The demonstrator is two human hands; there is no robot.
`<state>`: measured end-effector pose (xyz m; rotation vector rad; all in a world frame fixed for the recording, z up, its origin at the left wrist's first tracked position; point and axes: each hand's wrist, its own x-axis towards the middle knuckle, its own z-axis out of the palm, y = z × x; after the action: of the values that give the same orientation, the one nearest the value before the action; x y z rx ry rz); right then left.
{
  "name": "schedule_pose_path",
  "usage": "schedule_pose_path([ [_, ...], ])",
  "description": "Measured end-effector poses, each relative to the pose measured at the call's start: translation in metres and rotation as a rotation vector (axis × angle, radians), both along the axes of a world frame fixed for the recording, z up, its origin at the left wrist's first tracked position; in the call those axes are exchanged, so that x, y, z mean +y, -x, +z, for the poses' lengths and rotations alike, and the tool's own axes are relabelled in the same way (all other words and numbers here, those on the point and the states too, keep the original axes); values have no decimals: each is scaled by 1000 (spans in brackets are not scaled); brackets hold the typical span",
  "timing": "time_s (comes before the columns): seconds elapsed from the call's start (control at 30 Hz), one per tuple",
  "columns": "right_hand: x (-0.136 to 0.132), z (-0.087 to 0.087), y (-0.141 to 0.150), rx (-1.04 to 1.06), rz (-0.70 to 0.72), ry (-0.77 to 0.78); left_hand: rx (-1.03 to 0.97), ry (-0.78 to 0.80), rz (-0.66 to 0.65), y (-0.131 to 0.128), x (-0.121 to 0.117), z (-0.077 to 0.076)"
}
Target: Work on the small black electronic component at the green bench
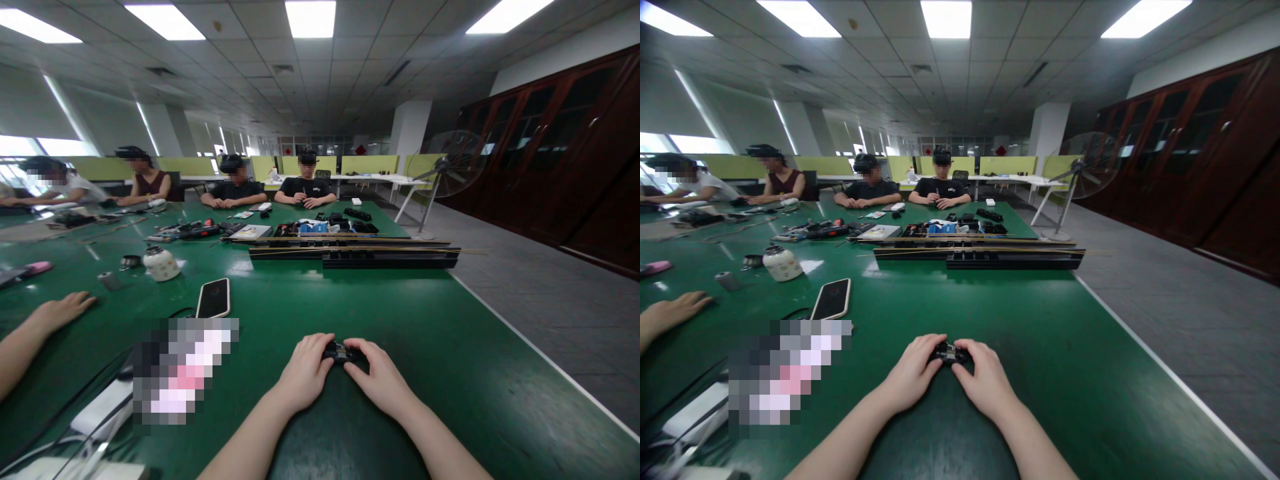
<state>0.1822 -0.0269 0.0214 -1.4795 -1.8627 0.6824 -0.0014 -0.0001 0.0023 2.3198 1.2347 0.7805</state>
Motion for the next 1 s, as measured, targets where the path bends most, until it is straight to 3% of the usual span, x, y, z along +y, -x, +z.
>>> schedule_pose_path([
  [1.0, 1, -2, 0, 16, -26, -8, -16, 30, 8, 1, 0, -1],
])
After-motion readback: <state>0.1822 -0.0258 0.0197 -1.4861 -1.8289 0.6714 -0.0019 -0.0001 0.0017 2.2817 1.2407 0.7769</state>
